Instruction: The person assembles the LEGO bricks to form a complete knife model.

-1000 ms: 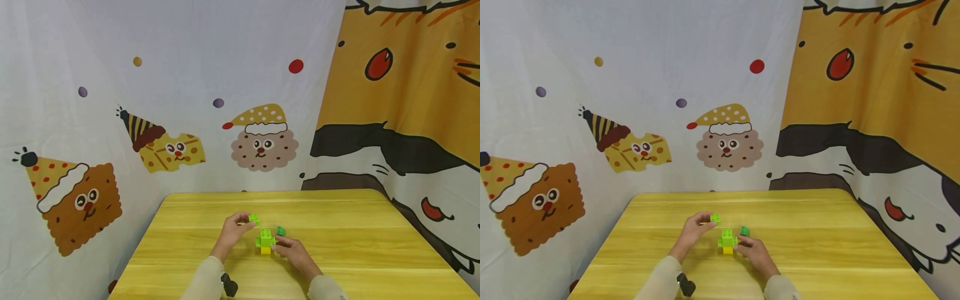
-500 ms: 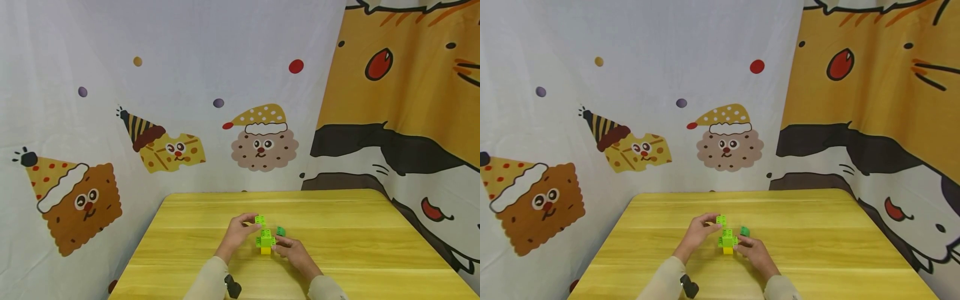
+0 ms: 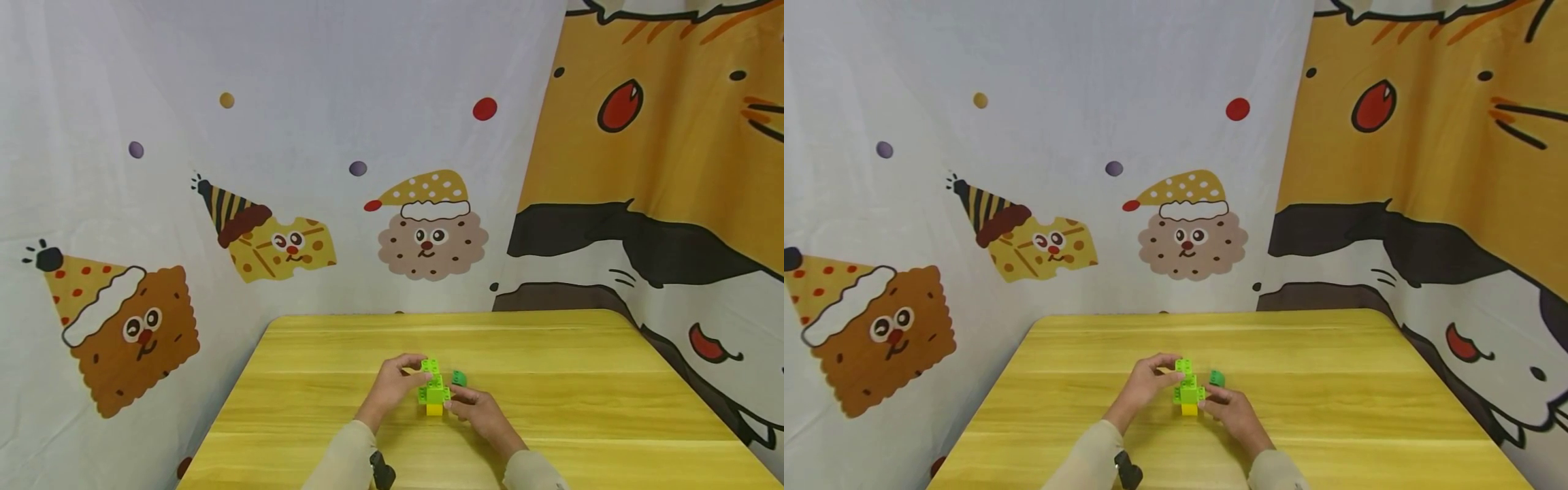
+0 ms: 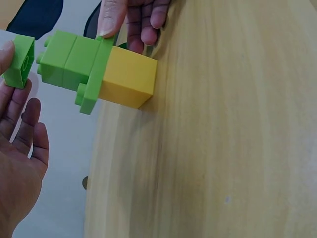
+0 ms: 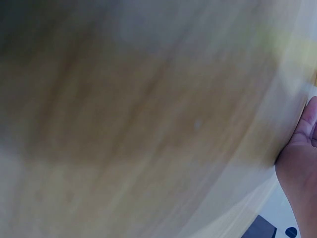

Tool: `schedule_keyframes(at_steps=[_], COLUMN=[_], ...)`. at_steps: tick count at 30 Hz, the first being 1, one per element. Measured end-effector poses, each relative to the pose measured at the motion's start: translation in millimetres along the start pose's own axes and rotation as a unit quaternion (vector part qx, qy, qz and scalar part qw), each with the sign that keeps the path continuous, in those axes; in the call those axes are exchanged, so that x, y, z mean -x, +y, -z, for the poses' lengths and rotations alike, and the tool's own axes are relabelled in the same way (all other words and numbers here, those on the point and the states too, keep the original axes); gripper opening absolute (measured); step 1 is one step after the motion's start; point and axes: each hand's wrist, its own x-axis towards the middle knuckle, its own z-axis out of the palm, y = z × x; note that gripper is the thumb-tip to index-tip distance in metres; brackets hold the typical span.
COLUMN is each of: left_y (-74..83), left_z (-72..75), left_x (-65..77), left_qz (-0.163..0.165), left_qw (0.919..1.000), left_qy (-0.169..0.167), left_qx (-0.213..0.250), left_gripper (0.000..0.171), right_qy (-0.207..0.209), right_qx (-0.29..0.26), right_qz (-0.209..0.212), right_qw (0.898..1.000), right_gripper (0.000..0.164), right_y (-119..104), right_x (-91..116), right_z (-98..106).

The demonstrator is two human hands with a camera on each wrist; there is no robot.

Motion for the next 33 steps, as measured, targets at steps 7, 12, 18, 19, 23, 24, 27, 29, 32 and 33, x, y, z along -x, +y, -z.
schedule_keyframes(at_steps=[7,12,18,19,23,24,27,29,32,33], left_y=[-5.0,-7.3,-8.8,-8.7,-8.0,-7.8,-7.5,-7.2,-7.0,-6.9], left_z=[-0.5,-1.9,-3.2,-3.3,-3.6,-3.6,-3.9,-4.1,-4.3,-4.2], left_x=[0.2,0.3,2.0,2.2,2.5,2.7,3.0,3.3,3.5,3.7], left_qz=[-0.001,-0.002,-0.003,-0.004,-0.006,-0.006,-0.010,-0.014,-0.017,-0.016], left_qw=[0.9999,0.9998,0.9995,0.9995,0.9993,0.9992,0.9989,0.9986,0.9982,0.9982], left_qy=[-0.011,-0.017,-0.021,-0.022,-0.026,-0.026,-0.028,-0.029,-0.033,-0.034], left_qx=[-0.009,-0.011,-0.023,-0.024,-0.028,-0.030,-0.035,-0.041,-0.048,-0.048], left_gripper=[0.039,0.040,0.039,0.037,0.032,0.032,0.031,0.030,0.030,0.030], right_qy=[0.009,0.015,0.010,0.008,0.003,0.002,0.001,0.002,0.001,0.001], right_qx=[0.002,0.002,0.000,-0.001,-0.003,-0.003,0.000,0.004,0.009,0.010], right_qz=[-0.002,-0.008,-0.011,-0.011,-0.012,-0.012,-0.012,-0.013,-0.014,-0.014], right_qw=[1.000,1.000,1.000,1.000,1.000,1.000,1.000,1.000,1.000,1.000], right_gripper=[0.054,0.054,0.055,0.055,0.056,0.056,0.056,0.056,0.056,0.056], right_y=[0.6,1.1,0.6,0.5,0.1,0.1,0.5,1.0,1.9,2.3], right_x=[-0.7,-1.2,-0.4,-0.2,0.3,0.3,-0.4,-1.0,-1.7,-1.8], right_z=[-1.0,-1.2,-0.4,-0.3,0.0,0.0,0.1,0.2,0.2,0.3])
